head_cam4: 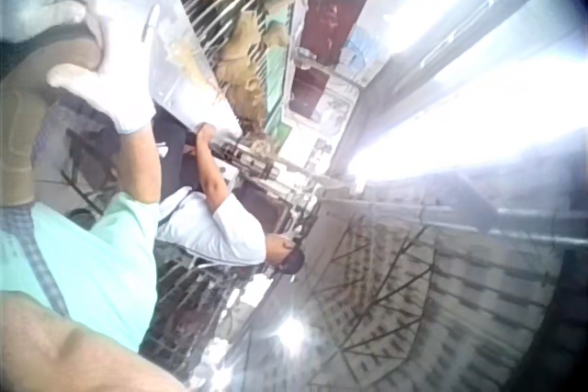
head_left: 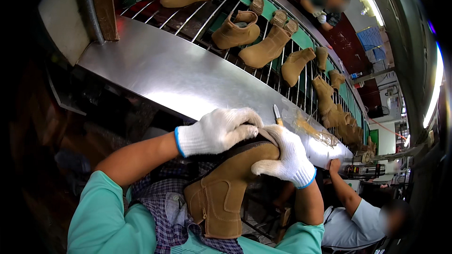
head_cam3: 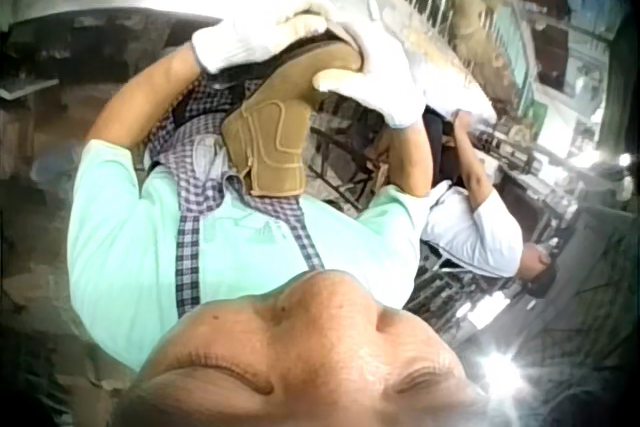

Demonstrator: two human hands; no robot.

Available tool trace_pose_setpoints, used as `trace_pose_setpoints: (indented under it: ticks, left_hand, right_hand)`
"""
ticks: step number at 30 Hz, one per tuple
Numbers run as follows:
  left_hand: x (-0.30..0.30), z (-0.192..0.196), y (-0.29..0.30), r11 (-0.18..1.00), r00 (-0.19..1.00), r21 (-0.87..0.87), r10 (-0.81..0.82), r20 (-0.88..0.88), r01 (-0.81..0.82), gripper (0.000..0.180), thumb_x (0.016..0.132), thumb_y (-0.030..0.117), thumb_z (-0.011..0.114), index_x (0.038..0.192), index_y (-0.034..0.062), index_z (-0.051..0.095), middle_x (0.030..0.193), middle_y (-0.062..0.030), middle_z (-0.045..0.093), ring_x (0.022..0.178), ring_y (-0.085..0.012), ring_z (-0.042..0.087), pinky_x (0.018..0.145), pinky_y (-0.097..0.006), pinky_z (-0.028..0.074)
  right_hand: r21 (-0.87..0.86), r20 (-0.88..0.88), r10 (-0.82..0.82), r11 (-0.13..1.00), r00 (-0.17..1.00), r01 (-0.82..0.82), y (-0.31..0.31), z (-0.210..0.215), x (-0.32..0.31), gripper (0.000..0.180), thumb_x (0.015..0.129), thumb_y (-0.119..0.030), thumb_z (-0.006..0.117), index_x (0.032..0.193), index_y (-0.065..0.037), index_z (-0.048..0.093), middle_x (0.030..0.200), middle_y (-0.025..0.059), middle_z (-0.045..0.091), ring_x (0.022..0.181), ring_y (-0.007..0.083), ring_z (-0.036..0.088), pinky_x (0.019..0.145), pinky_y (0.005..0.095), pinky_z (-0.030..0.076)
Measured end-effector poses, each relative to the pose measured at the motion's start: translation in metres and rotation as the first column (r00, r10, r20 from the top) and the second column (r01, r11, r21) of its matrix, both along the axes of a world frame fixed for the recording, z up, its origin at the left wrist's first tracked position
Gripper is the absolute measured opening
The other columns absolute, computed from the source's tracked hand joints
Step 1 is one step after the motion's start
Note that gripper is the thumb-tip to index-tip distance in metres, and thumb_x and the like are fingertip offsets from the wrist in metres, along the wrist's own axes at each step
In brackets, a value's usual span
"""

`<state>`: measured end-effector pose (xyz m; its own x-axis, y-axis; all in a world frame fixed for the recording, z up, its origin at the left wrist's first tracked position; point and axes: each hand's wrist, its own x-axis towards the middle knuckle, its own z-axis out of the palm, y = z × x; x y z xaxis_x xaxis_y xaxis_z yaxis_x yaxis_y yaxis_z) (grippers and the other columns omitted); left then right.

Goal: The person uses a knife to trim excess material from the soles and edges of suede boots, then uses a brush to clean and finish the surface before placing them back on the conveyor belt.

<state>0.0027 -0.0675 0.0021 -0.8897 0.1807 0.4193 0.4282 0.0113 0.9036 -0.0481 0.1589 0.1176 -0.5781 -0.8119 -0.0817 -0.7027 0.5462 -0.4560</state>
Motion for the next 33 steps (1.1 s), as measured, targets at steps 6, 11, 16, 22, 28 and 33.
trace_pose_setpoints:
  ticks: [6,11,16,22,28,33]
  left_hand:
    - [0.016,-0.008,-0.01,0.935,0.905,-0.007,-0.341,0.254,0.354,0.061,0.102,0.011,0.069,0.158,-0.0012,0.05,0.147,-0.0206,0.066,0.134,-0.0266,0.066,0.116,-0.04,0.051]
    - [0.029,0.018,-0.013,0.901,0.905,-0.248,-0.264,0.334,0.355,0.07,0.096,0.007,0.065,0.163,0.0029,0.045,0.152,-0.0254,0.061,0.134,-0.0347,0.067,0.115,-0.042,0.054]
    - [0.047,0.014,-0.009,0.935,0.941,-0.271,-0.142,0.308,0.23,0.073,0.093,0.003,0.062,0.163,0.0072,0.044,0.149,-0.0252,0.062,0.119,-0.0377,0.075,0.103,-0.042,0.062]
    - [0.08,0.011,0.004,0.928,0.994,-0.362,0.109,0.03,-0.091,0.079,0.082,-0.006,0.064,0.158,-0.0009,0.046,0.148,-0.0302,0.06,0.108,-0.0438,0.076,0.088,-0.042,0.067]
    - [0.082,0.034,-0.029,0.97,1.0,-0.244,0.016,-0.003,-0.016,0.101,0.085,0.018,0.088,0.163,-0.0084,0.03,0.151,-0.037,0.054,0.136,-0.0428,0.064,0.114,-0.048,0.053]
    - [0.004,0.062,-0.073,0.803,0.991,-0.596,0.061,0.12,0.023,0.123,0.073,0.041,0.099,0.167,0.0019,0.03,0.163,-0.0239,0.037,0.141,-0.037,0.055,0.115,-0.048,0.051]
  right_hand:
    - [-0.065,-0.107,-0.029,0.998,0.994,0.022,0.031,-0.034,0.008,0.072,0.084,-0.057,0.087,0.13,-0.005,0.07,0.107,0.0186,0.074,0.097,0.0392,0.075,0.085,0.0453,0.06]
    - [-0.153,0.033,-0.058,0.986,0.998,0.062,0.032,-0.046,0.004,0.07,0.085,-0.053,0.086,0.132,-0.004,0.069,0.107,0.0187,0.074,0.098,0.0388,0.075,0.088,0.0444,0.059]
    - [-0.185,0.021,-0.046,0.981,0.999,0.049,0.025,-0.045,0.001,0.071,0.08,-0.05,0.09,0.13,-0.004,0.07,0.111,0.0188,0.074,0.101,0.0375,0.075,0.09,0.0427,0.059]
    - [-0.218,0.078,-0.045,0.974,0.996,0.061,0.02,-0.051,0.004,0.082,0.08,-0.056,0.089,0.138,-0.004,0.066,0.119,0.0188,0.072,0.109,0.0356,0.073,0.096,0.0431,0.058]
    - [-0.476,0.878,0.312,0.501,0.363,0.723,0.004,-0.141,0.034,0.116,0.095,-0.087,0.054,0.17,-0.003,0.028,0.155,0.0196,0.052,0.143,0.0268,0.051,0.12,0.0416,0.045]
    - [-0.356,0.827,-0.213,0.519,0.521,0.777,-0.033,-0.161,0.044,0.065,0.114,-0.045,0.054,0.157,0.003,0.049,0.142,0.0176,0.068,0.131,0.0252,0.064,0.114,0.0395,0.05]
